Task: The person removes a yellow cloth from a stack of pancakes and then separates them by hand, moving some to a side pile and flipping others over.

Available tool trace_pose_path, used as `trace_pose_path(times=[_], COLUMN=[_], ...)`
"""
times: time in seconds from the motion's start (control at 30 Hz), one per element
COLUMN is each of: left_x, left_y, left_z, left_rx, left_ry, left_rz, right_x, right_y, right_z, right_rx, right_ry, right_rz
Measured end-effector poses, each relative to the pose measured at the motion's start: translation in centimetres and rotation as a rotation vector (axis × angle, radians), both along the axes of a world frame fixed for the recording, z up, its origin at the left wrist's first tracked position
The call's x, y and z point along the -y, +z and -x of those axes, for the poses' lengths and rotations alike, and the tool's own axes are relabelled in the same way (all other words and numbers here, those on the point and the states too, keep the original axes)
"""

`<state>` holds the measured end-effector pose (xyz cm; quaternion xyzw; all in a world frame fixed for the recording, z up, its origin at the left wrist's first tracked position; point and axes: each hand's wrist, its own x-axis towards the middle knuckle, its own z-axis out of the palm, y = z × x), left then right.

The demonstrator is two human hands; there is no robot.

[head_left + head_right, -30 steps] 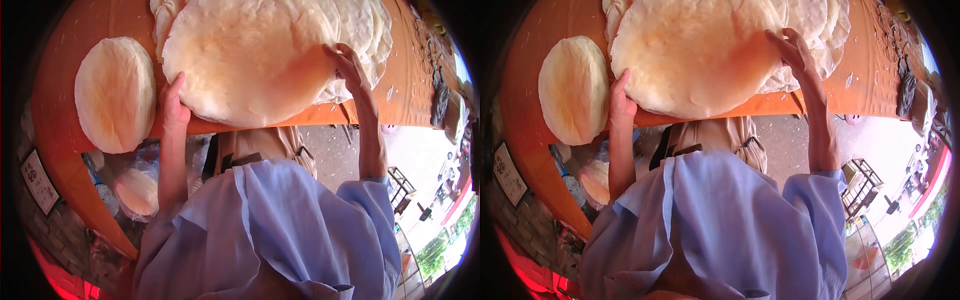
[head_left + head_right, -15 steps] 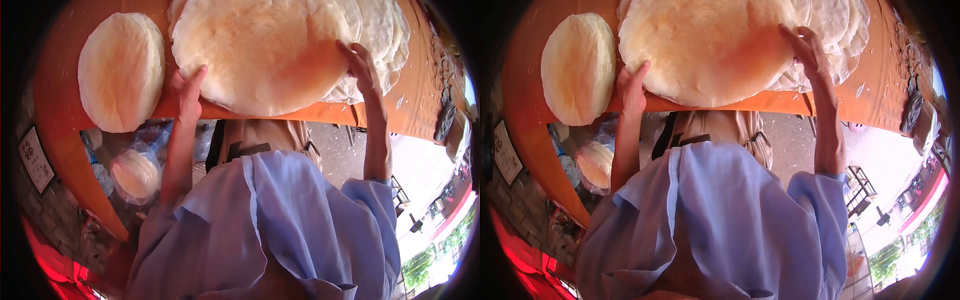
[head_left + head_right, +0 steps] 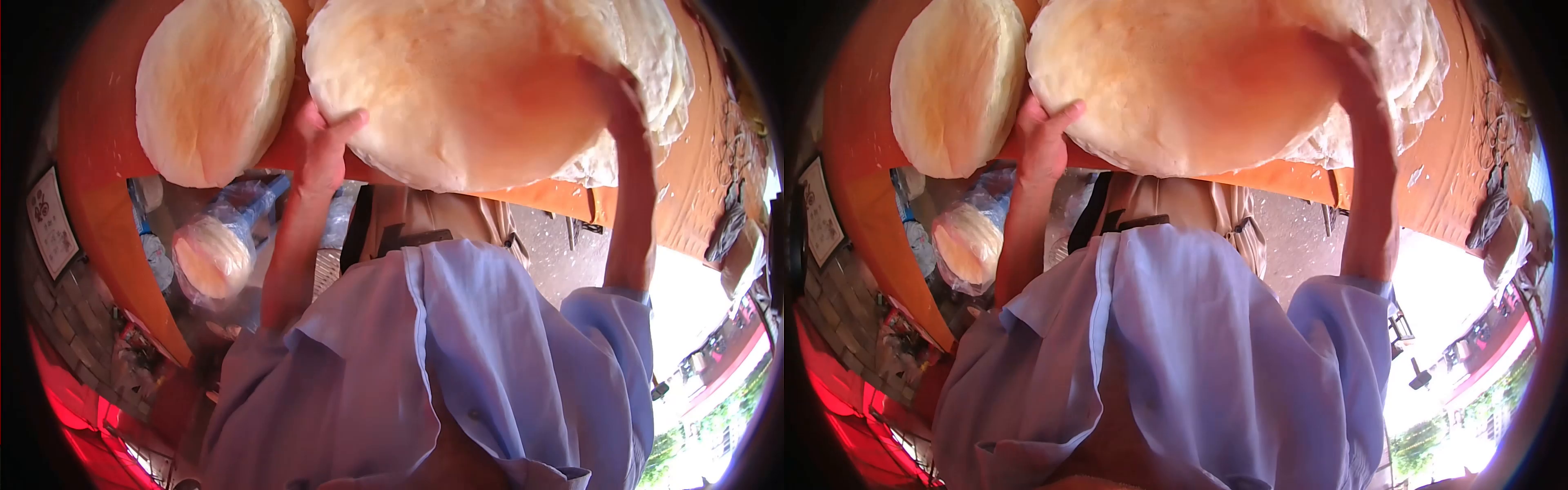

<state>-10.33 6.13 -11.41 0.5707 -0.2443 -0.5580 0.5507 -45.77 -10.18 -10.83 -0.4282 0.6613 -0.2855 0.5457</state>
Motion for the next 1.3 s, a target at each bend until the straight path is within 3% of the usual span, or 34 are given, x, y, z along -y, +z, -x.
trace_pose_path(times=[0.17, 0.23, 0.3, 0.37, 0.43, 0.47, 0.57, 0.63, 0.7, 0.77, 0.87, 1.0, 1.07, 1.13, 1.2, 1.3], left_x=[2.9, 2.1, 0.9, 0.1, -0.7, -1.1, -0.7, -0.2, 0.3, 0.7, 1.1, 1.2, 0.7, 0.5, 0.8, 0.4], left_y=[2.5, 0.6, -2.0, -2.2, -1.8, -1.9, -0.6, 0.2, 1.1, 1.3, 1.9, 1.6, 0.0, 0.1, 0.9, 1.3], left_z=[-1.9, -1.8, -0.8, 0.5, 0.8, 0.8, 1.7, 2.3, 3.0, 3.2, 2.9, 3.6, 2.8, 2.4, 2.5, 1.7], left_rx=[-0.271, -0.486, -0.640, -0.691, -0.746, -0.765, -0.693, -0.668, -0.712, -0.708, -0.689, -0.600, 0.027, 0.099, -0.391, -1.018], left_ry=[0.095, 0.151, 0.149, 0.120, 0.082, 0.070, 0.028, 0.008, -0.008, -0.040, -0.084, -0.007, -0.220, -0.254, -0.113, 0.075], left_rz=[0.076, -0.018, -0.096, -0.079, -0.018, -0.030, 0.060, 0.113, 0.158, 0.152, 0.136, 0.112, 0.176, 0.125, -0.025, 0.005], right_x=[0.5, 0.9, 0.2, -1.1, -1.7, -1.8, -2.7, -4.4, -8.0, -9.4, -9.4, -9.6, -9.8, -10.2, -9.6, -7.8], right_y=[4.7, -0.6, -5.8, -7.1, -3.5, -0.8, 1.9, 3.6, 5.0, 6.8, 6.2, 5.5, 4.1, 3.0, 2.7, 6.0], right_z=[0.0, 2.8, 4.0, 3.7, 2.7, 0.2, -2.8, -5.8, -10.4, -14.2, -14.9, -14.9, -15.5, -16.7, -16.4, -15.0], right_rx=[0.301, 0.455, 0.275, 0.259, 0.354, 0.093, -1.236, -0.760, -0.274, -0.111, -0.268, -0.250, -0.464, -0.592, -0.593, -0.664], right_ry=[-0.093, -0.153, -0.139, -0.198, -0.031, -0.059, 0.191, 0.321, 0.493, 0.678, 0.738, 0.670, 0.656, 0.611, 0.664, 0.643], right_rz=[0.067, -0.001, -0.052, -0.005, 0.128, 0.080, 0.646, 0.762, 0.519, 0.552, 0.654, 0.704, 0.789, 0.885, 0.862, 0.820])
